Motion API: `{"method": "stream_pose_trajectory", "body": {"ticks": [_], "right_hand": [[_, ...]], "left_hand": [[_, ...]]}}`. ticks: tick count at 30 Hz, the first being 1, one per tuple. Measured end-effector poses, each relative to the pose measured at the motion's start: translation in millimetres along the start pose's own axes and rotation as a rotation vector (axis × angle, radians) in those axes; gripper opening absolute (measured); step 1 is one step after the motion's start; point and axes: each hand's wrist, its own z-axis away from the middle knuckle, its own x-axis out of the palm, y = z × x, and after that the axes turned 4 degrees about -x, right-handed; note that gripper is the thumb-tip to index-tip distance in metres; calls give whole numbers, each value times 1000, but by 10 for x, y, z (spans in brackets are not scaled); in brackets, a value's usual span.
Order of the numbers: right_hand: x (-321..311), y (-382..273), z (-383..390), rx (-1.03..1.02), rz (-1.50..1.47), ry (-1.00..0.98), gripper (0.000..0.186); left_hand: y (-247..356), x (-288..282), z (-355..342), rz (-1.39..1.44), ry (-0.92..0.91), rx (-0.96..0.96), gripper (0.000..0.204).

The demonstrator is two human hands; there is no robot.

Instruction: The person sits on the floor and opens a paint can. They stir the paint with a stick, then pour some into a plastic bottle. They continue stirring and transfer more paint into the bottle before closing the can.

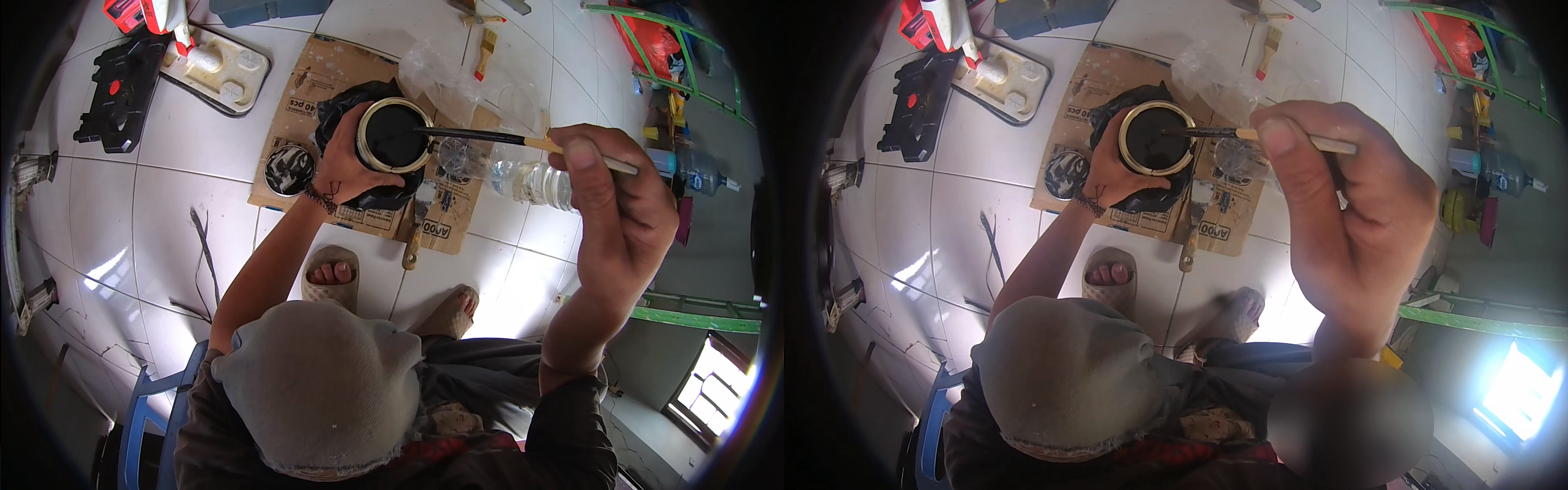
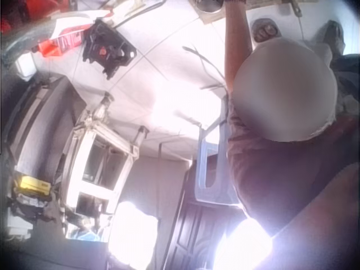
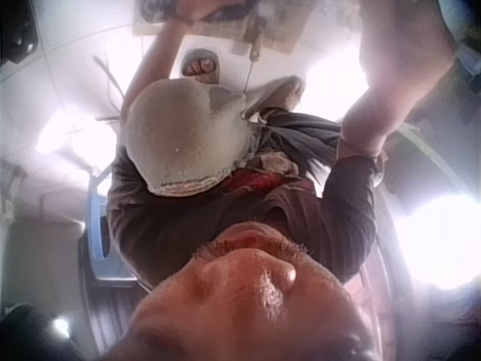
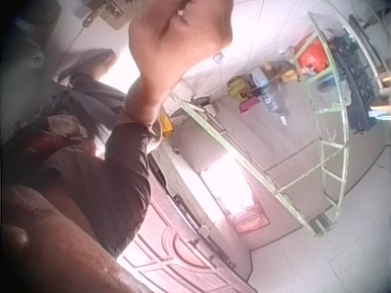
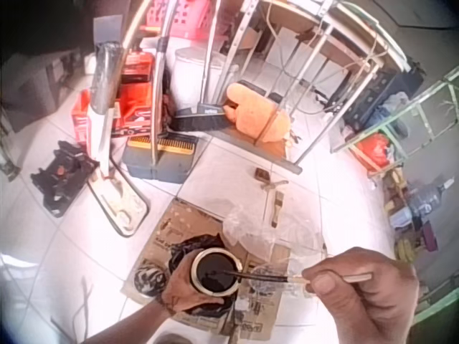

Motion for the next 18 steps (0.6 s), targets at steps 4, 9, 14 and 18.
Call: {"method": "stream_pose_trajectory", "body": {"ticks": [4,9,14,18], "right_hand": [[-6,7,-2,6,1,-14,19],[-8,40,-8,-12,21,-27,19],[36,57,-5,12,9,-41,18],[61,55,-16,42,22,-58,17]], "left_hand": [[-3,0,0,9,1,1,124],[30,1,-2,2,2,-6,123],[24,-5,8,6,7,-14,123],[13,12,5,46,28,-6,120]]}}
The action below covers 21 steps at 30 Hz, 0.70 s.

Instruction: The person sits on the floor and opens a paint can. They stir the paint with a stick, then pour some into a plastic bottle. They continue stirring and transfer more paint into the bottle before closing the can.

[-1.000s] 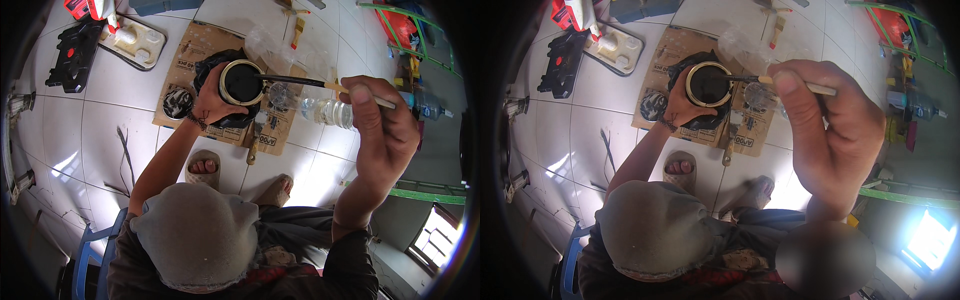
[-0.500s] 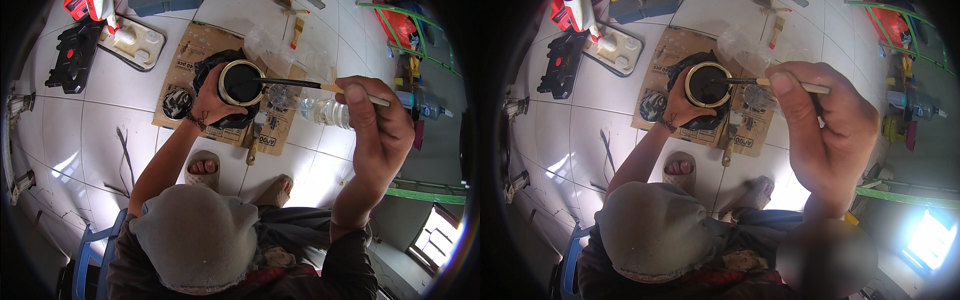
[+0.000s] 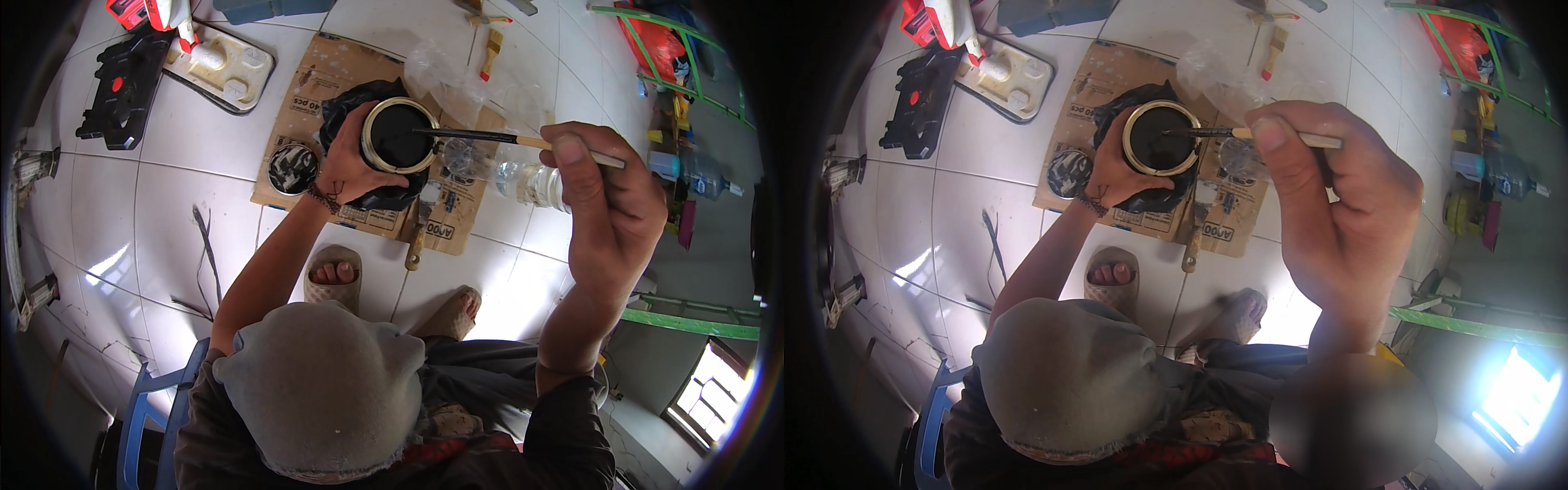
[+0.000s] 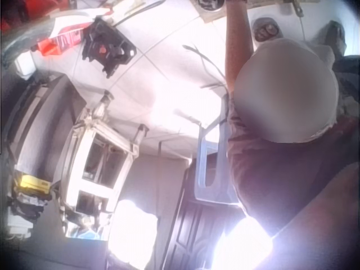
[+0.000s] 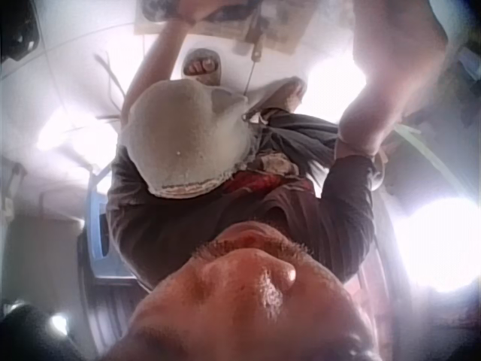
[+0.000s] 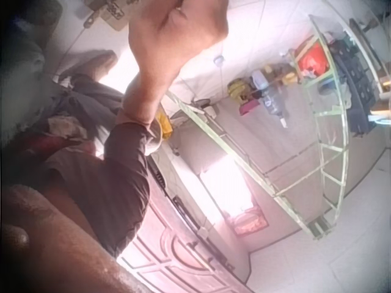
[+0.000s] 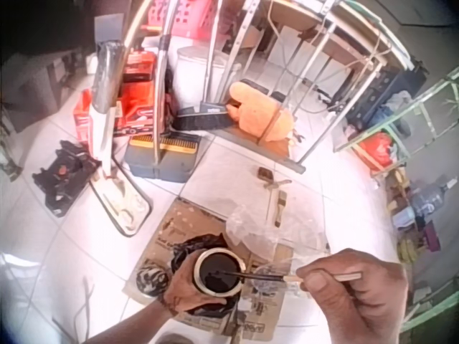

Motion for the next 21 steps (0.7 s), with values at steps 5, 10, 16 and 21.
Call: {"method": "stream_pose_trajectory", "body": {"ticks": [5,10,16,21], "right_hand": [[110,85,-24,5,44,-37,16],[601,510,31,-74,-18,-114,9],[1153,1014,-70,-173,-23,-214,11],[1141,1234,-75,-77,132,-239,12]], "left_hand": [[11,-12,1,-17,0,-1,119],[37,-34,4,-36,-35,-43,124],[45,-33,1,-37,-32,-48,122],[47,-29,-4,14,-54,-66,119]]}}
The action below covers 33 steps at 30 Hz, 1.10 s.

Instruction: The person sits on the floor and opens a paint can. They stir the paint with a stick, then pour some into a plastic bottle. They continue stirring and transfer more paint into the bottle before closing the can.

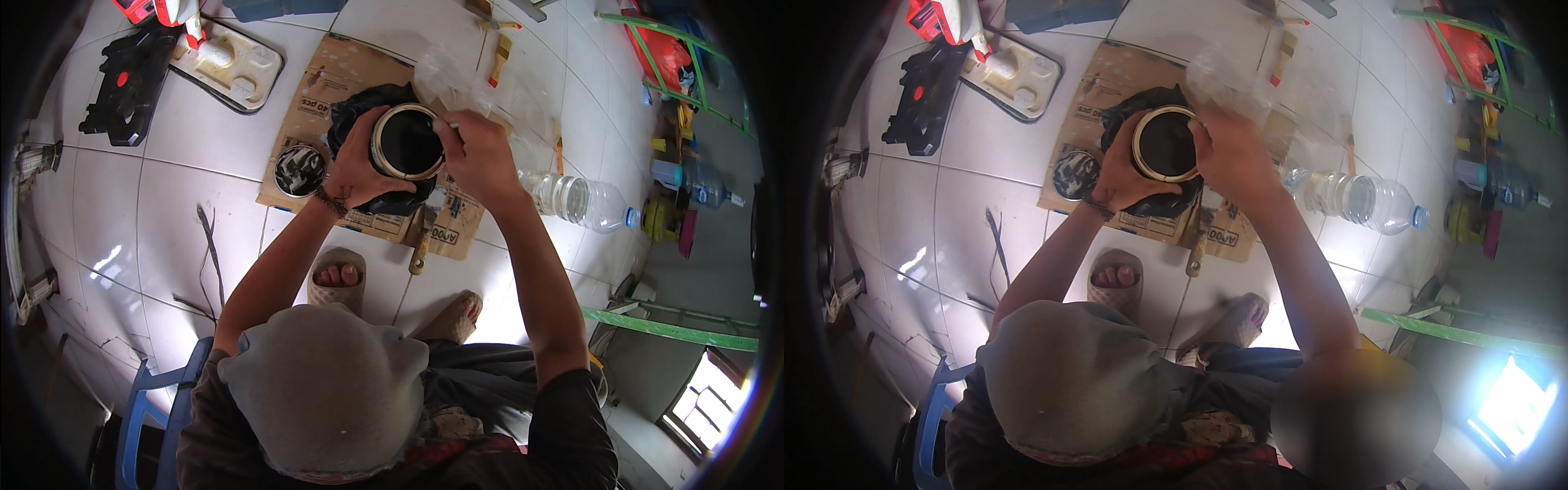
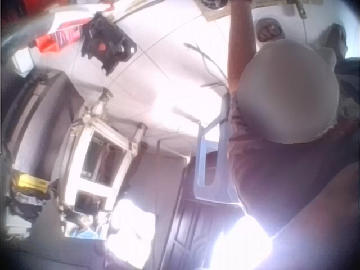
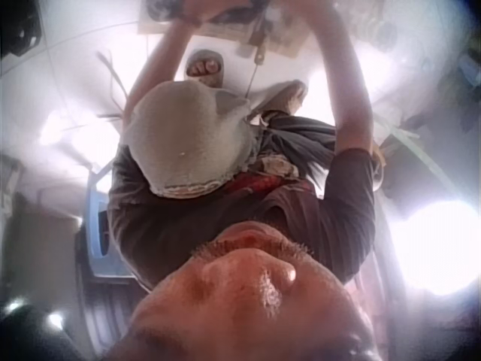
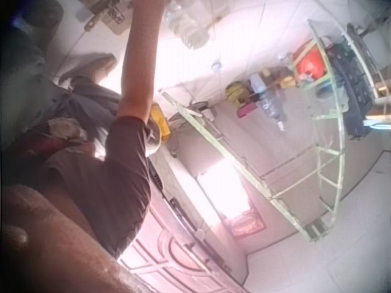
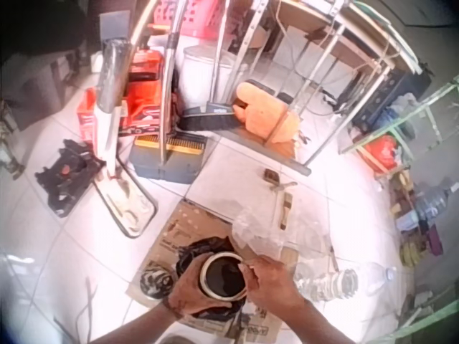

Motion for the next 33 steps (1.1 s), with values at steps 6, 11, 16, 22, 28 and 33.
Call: {"method": "stream_pose_trajectory", "body": {"ticks": [6,11,16,22,28,33], "right_hand": [[98,-292,-18,68,-241,-84,9],[28,-75,-70,105,-27,29,12],[51,-229,101,122,-253,-55,13],[45,-58,-11,129,-94,174,10],[128,-264,146,134,-304,25,8],[73,-137,67,102,-58,153,11]], "left_hand": [[-103,19,0,79,28,-8,120],[-17,14,-24,-28,2,11,120],[-44,16,-29,68,35,-7,123],[21,-11,-92,27,-9,59,128],[73,-22,-101,39,0,30,115],[107,32,-152,-66,37,83,110]]}}
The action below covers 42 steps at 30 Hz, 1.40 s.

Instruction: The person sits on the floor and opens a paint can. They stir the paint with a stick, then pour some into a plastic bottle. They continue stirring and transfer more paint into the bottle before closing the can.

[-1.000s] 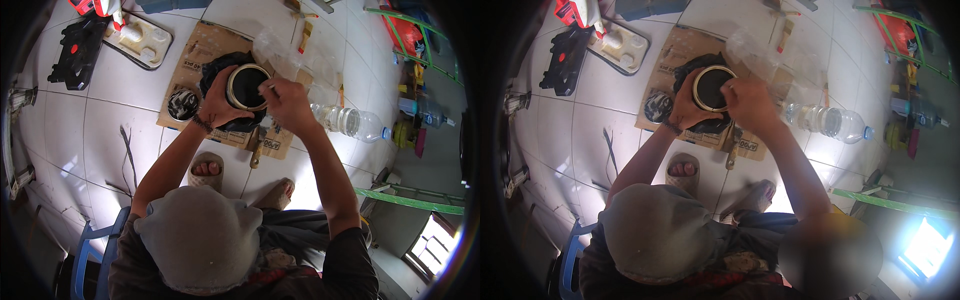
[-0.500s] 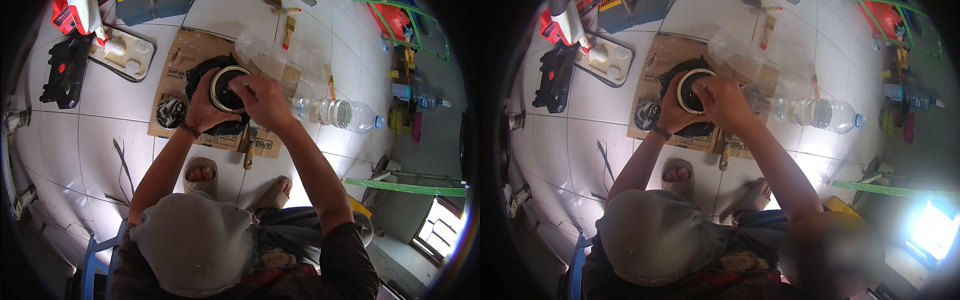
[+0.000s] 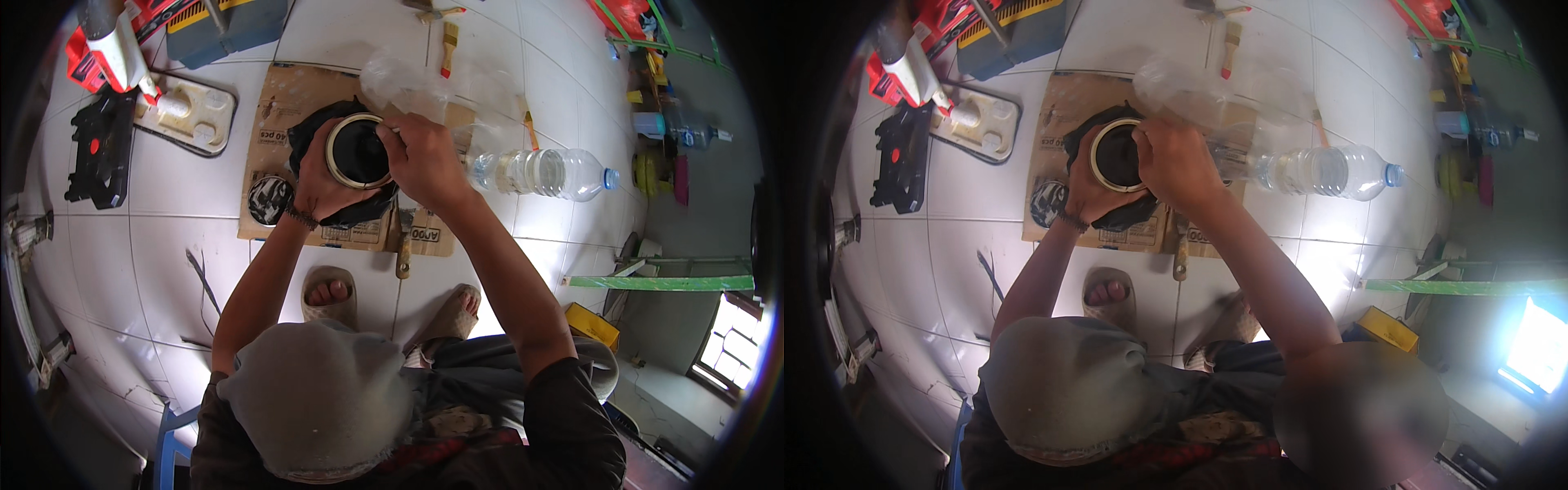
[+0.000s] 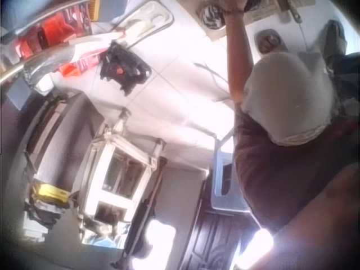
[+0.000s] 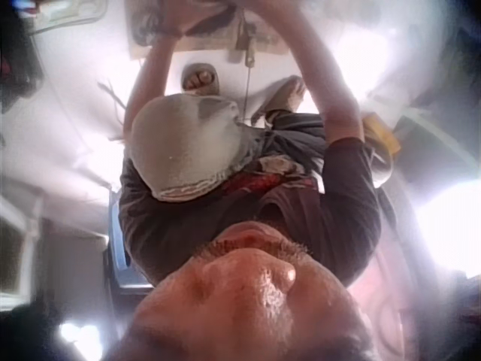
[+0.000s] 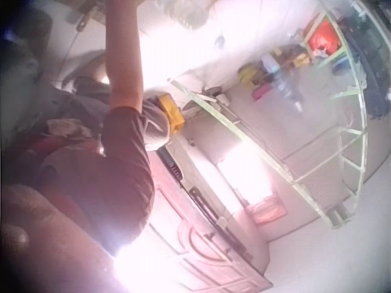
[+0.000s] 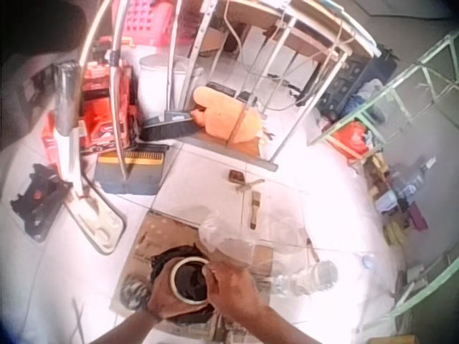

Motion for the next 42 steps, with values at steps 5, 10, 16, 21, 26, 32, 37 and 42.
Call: {"method": "stream_pose_trajectory", "body": {"ticks": [5,10,16,21,26,32,37,42], "right_hand": [[-112,27,117,20,-99,-90,16],[-503,-67,-1,152,-190,-137,24],[-940,-132,-26,164,-162,-216,28],[-1077,-74,4,216,-208,-197,27],[-1103,-65,27,193,-230,-159,27],[-1178,-108,35,96,-223,53,29],[-1293,-51,89,179,-264,125,33],[-1387,-16,170,276,-315,177,36]], "left_hand": [[-43,76,-15,87,7,34,112],[108,134,-68,43,0,102,112],[281,150,-145,55,-4,156,109],[342,192,-168,13,39,178,110],[461,181,-168,-36,59,154,110],[604,175,-175,-88,68,140,110],[648,215,-185,-95,60,133,109],[709,253,-196,-99,60,148,107]]}}
